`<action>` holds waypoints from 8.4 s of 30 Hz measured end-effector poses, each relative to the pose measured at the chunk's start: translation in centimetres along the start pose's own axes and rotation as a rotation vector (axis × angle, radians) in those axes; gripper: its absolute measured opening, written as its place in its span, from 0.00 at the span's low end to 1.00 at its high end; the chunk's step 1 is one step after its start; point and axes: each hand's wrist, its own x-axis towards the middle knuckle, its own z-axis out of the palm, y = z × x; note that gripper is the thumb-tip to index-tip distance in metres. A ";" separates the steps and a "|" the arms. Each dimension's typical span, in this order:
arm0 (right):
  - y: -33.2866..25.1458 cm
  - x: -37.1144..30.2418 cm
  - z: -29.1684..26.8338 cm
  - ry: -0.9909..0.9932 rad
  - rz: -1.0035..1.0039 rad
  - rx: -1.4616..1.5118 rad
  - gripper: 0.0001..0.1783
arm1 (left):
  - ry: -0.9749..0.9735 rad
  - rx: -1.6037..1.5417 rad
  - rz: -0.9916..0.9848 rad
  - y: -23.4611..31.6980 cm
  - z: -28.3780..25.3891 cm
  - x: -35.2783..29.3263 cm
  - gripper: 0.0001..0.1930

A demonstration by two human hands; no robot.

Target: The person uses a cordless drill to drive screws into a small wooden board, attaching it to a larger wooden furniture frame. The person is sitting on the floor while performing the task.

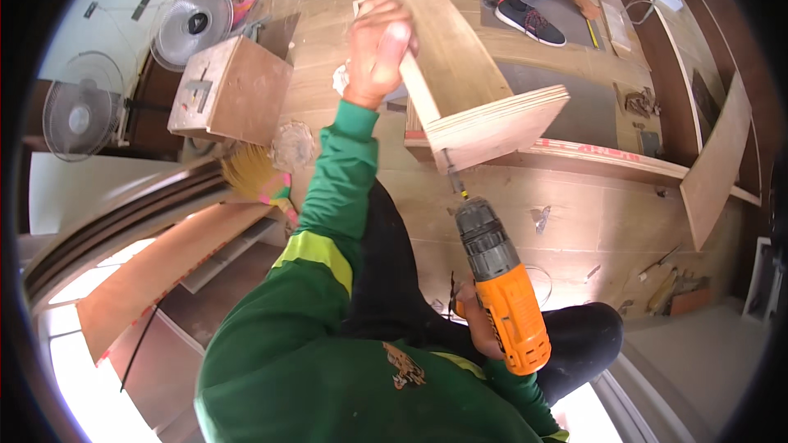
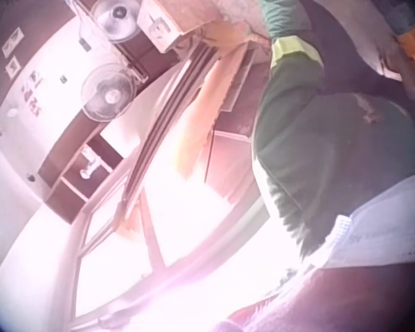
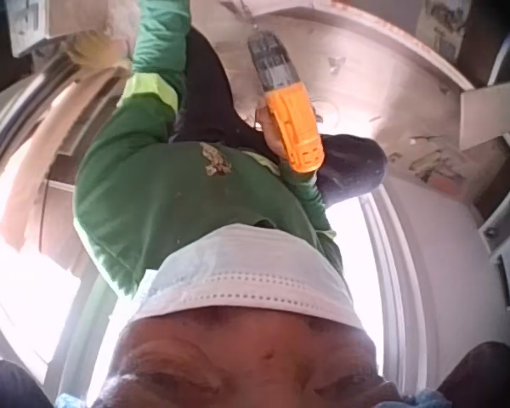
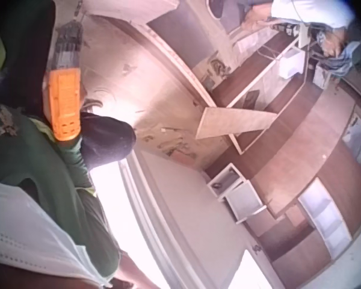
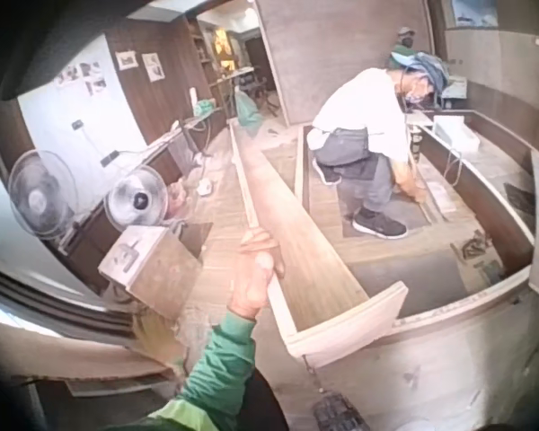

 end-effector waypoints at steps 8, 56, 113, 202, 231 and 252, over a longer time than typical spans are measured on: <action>0.6 -2.0 0.5 0.018 0.200 -0.164 0.06 | 0.208 -0.184 -0.232 1.4 2.0 -0.5 0.35; -1.3 3.8 -3.6 -0.138 -0.093 -0.078 0.12 | 0.211 -0.109 -0.090 1.0 1.4 -0.7 0.33; 7.6 -4.4 3.0 0.009 -0.006 -0.023 0.16 | 0.043 -0.259 -0.222 4.8 1.4 -0.9 0.45; 5.5 -2.9 4.6 0.133 0.171 0.349 0.11 | -0.082 -0.797 -0.246 -0.1 0.9 -0.4 0.39; 5.9 -2.7 4.8 0.204 0.208 0.363 0.05 | -0.136 -0.113 -0.097 4.0 0.0 0.9 0.43; 6.3 -1.5 3.5 0.095 -0.072 -0.118 0.17 | -0.136 -0.172 -0.092 2.6 -0.4 0.4 0.41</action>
